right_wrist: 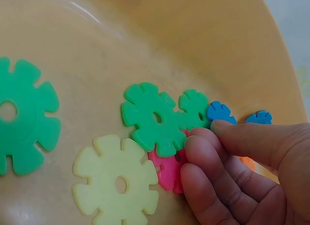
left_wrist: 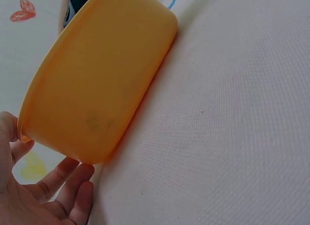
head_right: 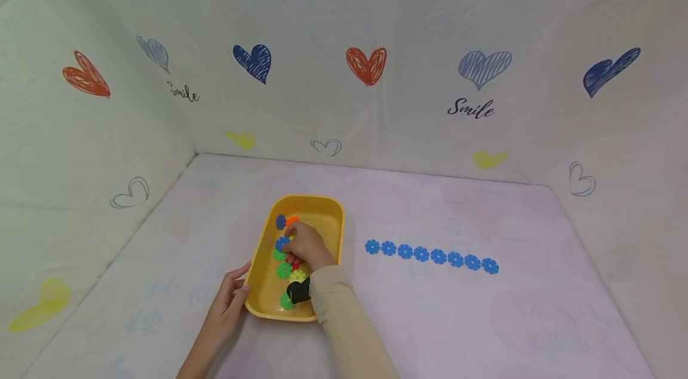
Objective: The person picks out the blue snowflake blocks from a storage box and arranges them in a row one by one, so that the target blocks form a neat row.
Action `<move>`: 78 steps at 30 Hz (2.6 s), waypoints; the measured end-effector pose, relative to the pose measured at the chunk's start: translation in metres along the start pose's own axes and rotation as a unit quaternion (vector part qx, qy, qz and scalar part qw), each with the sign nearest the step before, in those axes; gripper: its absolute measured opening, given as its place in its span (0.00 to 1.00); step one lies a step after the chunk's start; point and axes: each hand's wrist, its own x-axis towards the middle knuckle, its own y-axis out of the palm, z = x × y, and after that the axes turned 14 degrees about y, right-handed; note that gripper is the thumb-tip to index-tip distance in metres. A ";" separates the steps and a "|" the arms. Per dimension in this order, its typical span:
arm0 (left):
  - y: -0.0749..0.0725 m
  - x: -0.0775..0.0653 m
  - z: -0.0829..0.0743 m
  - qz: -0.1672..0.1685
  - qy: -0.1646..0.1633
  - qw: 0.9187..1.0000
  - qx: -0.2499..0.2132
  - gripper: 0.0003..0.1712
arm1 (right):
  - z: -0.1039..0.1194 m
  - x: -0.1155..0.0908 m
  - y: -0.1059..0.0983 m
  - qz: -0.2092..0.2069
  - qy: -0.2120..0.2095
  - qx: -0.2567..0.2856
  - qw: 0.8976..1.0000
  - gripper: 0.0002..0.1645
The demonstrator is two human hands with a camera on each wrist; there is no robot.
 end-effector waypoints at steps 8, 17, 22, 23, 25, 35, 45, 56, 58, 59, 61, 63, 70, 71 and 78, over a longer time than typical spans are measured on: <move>0.000 0.000 -0.002 0.000 -0.003 1.000 0.000 0.21 | 0.000 -0.001 0.000 -0.008 -0.014 -0.016 1.000 0.10; 0.000 -0.001 -0.002 -0.001 -0.001 1.000 -0.004 0.21 | 0.004 -0.005 -0.003 -0.006 -0.027 -0.053 0.998 0.05; 0.000 0.000 -0.001 0.001 0.005 1.000 -0.006 0.21 | 0.009 -0.012 -0.006 0.004 -0.028 -0.057 0.998 0.03; -0.001 0.000 -0.001 0.002 0.004 1.000 -0.006 0.21 | 0.009 -0.014 -0.007 0.005 -0.029 -0.056 0.998 0.03; -0.001 0.000 -0.002 0.003 0.001 1.000 -0.005 0.21 | 0.010 -0.017 -0.010 0.006 -0.034 -0.050 0.998 0.03; -0.001 0.000 -0.003 0.003 -0.008 1.000 -0.004 0.21 | 0.008 -0.050 -0.031 -0.014 -0.094 0.010 0.995 0.05; 0.000 0.000 -0.003 0.000 -0.001 1.000 -0.001 0.21 | -0.009 -0.077 -0.056 -0.090 -0.111 0.092 0.985 0.08; 0.000 0.000 -0.002 0.001 -0.004 1.000 -0.001 0.21 | -0.044 -0.095 -0.088 -0.169 -0.074 0.162 0.969 0.08; 0.000 0.000 -0.002 0.003 -0.006 1.000 -0.002 0.21 | -0.051 -0.099 -0.094 -0.184 -0.062 0.164 0.967 0.09; 0.000 0.001 -0.002 0.003 -0.007 1.000 -0.003 0.21 | -0.055 -0.100 -0.098 -0.189 -0.059 0.167 0.966 0.10; 0.000 0.001 -0.002 0.004 -0.008 1.000 -0.006 0.21 | -0.064 -0.103 -0.105 -0.201 -0.053 0.167 0.964 0.12; 0.000 0.001 -0.002 0.005 -0.009 1.000 -0.008 0.21 | -0.076 -0.104 -0.114 -0.214 -0.050 0.164 0.962 0.13; 0.000 0.001 -0.001 0.008 -0.010 1.000 -0.010 0.21 | -0.162 -0.073 -0.155 -0.269 -0.050 0.150 0.950 0.25; 0.000 0.001 -0.001 0.008 -0.009 1.000 -0.009 0.21 | -0.173 -0.070 -0.160 -0.277 -0.047 0.148 0.948 0.26; -0.001 0.001 -0.001 0.009 -0.007 1.000 -0.010 0.21 | -0.168 -0.107 -0.180 -0.309 0.033 0.130 0.942 0.23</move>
